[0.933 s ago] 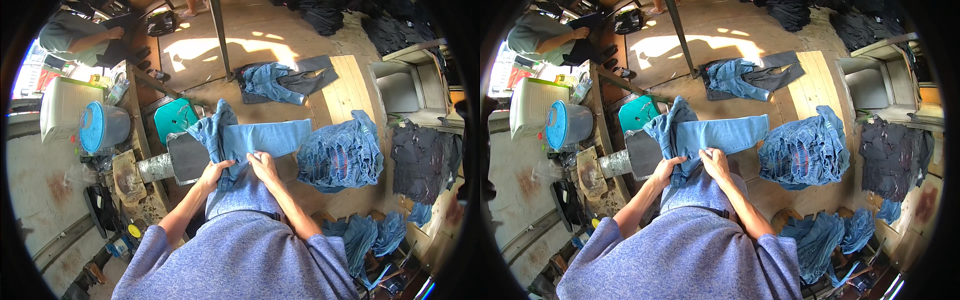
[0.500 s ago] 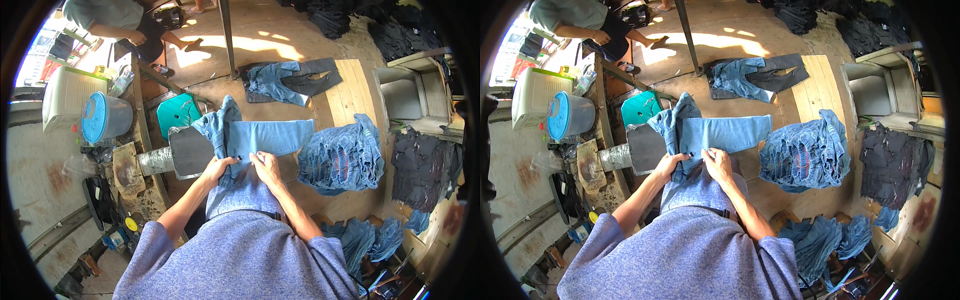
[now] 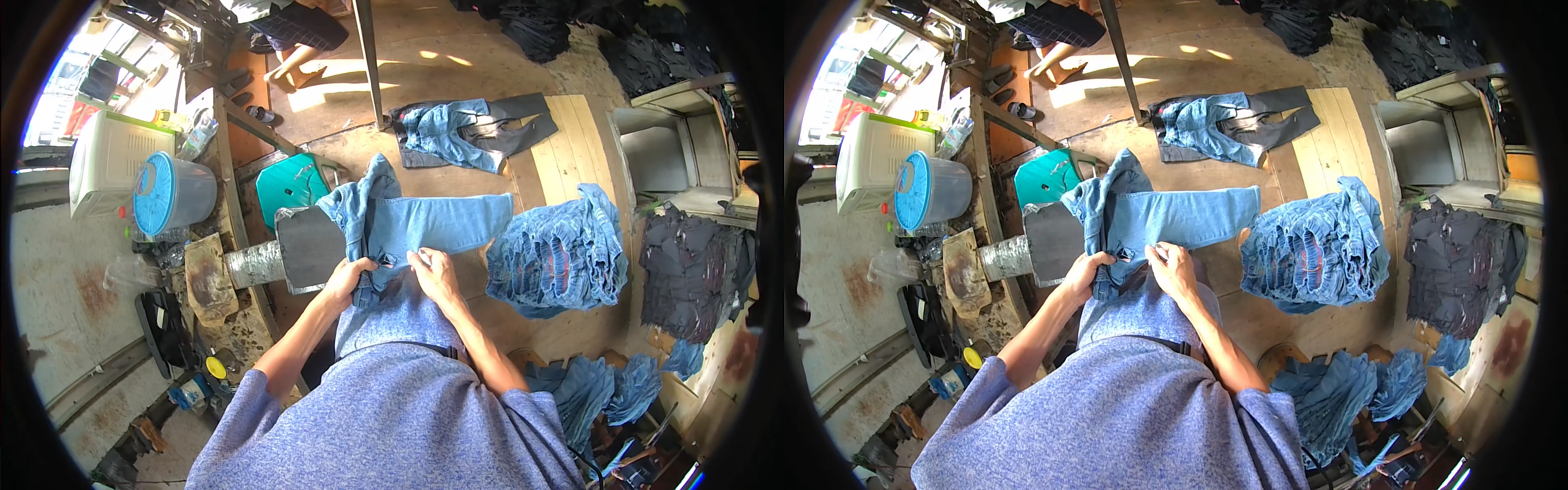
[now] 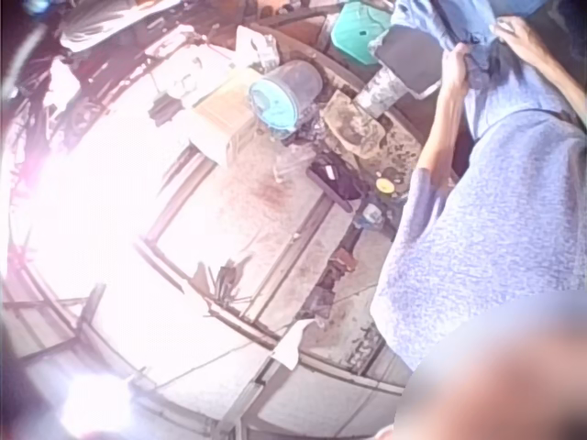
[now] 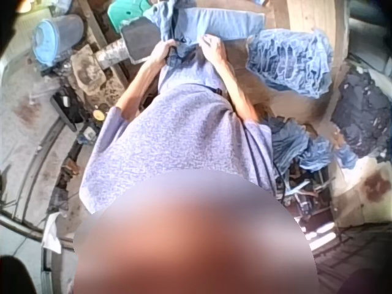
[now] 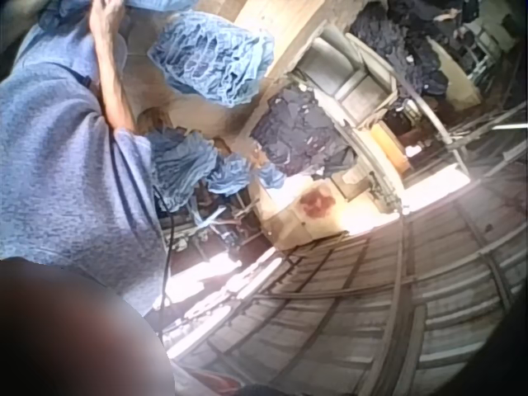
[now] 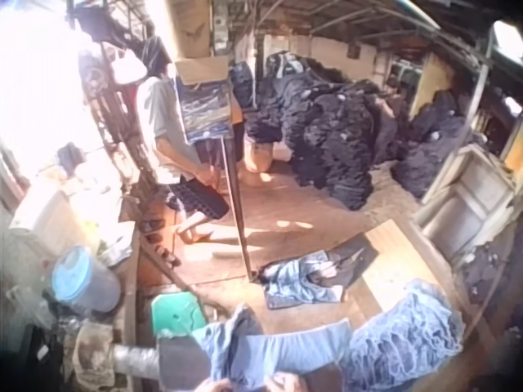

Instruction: The person repeatedly scrapes the surface of a light blue denim garment with a small white tool, then folds and places it on a pile. The person continues to scrape and fold multiple denim items in a repetitive manner.

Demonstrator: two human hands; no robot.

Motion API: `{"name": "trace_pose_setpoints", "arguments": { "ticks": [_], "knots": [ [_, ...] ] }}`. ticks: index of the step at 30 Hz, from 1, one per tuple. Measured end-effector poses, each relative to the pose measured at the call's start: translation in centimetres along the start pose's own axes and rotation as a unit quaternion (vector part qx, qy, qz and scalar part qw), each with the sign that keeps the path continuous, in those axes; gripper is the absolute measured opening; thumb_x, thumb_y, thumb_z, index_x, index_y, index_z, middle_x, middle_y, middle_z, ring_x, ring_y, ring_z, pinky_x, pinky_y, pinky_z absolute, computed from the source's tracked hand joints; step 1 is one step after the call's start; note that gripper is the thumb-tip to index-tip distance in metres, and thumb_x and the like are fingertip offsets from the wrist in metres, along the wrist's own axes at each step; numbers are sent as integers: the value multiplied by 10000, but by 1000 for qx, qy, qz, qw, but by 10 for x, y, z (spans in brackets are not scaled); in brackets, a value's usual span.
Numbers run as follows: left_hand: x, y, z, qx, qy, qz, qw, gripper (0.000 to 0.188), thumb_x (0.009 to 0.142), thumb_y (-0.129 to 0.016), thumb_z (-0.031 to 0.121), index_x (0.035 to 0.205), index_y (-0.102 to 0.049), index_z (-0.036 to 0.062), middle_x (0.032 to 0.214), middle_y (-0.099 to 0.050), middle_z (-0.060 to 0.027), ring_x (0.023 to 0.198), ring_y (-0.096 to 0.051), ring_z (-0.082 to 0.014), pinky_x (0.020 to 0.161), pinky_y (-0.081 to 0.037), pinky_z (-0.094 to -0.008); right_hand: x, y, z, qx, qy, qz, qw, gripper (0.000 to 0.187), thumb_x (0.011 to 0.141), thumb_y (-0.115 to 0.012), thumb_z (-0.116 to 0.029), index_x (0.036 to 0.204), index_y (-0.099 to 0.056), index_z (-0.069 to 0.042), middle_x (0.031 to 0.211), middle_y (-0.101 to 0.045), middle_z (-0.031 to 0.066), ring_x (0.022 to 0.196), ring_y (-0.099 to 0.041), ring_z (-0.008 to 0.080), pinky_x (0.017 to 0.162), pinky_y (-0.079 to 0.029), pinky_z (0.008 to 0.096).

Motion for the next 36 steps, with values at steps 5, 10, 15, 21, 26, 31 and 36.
{"name": "trace_pose_setpoints", "arguments": {
  "ticks": [5,10,15,21,26,31,36],
  "knots": [
    [1,5,4,2,25,-65,998,293,868,-716,3,1159,-734,-34,1059,-782,-111,912,-760,-205,852,-633,-371,-8,22,-17,-30,20,61,997,354,1072,-647,-387,1045,-658,-34,859,-749,98,828,-720,236,769,-553,412],
    [-2,10,12,50,3,-127,991,396,826,-775,-60,1217,-733,-13,1135,-773,-105,1014,-750,-240,970,-606,-396,-24,43,-80,-132,165,8,977,189,1095,-599,-280,1104,-641,-95,1024,-776,121,893,-733,381,820,-584,485],
    [-1,12,14,65,-3,-145,987,432,816,-785,-59,1243,-730,-19,1166,-776,-115,1035,-750,-243,1008,-588,-397,-25,34,-109,-292,167,36,941,171,1025,-708,-288,1015,-673,-121,881,-751,98,848,-713,322,748,-574,454],
    [-1,12,14,108,12,-134,985,492,831,-803,11,1310,-695,-18,1183,-758,-95,1075,-715,-212,998,-567,-375,-14,33,-120,-232,284,35,930,200,1015,-718,-269,943,-649,-95,834,-731,77,818,-693,313,719,-570,457],
    [-1,11,14,92,17,-130,987,473,824,-794,-13,1288,-701,-28,1175,-767,-100,1061,-734,-229,1007,-575,-377,-2,47,-111,-303,234,80,921,237,1031,-689,-334,953,-666,-112,874,-745,60,880,-717,288,724,-597,449],
    [2,14,23,82,10,-84,993,459,867,-814,48,1303,-689,-25,1184,-763,-113,1043,-748,-236,970,-608,-396,17,67,-69,-236,234,115,936,213,1021,-717,-319,1027,-723,-106,915,-774,87,876,-742,312,751,-609,443],
    [-8,78,59,17,-63,120,991,441,970,-815,223,1341,-690,21,1245,-762,-116,1040,-764,-248,947,-632,-433,38,169,58,-156,-102,248,951,706,911,-788,-644,1192,-679,-6,1019,-784,189,862,-777,306,747,-610,405]
  ]
}}
Point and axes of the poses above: each hand's wrist, its own x-axis towards the middle knuckle, its own y-axis out of the back of the hand, z = x × y, the point moved 7 cm from there along x, towards the middle knuckle
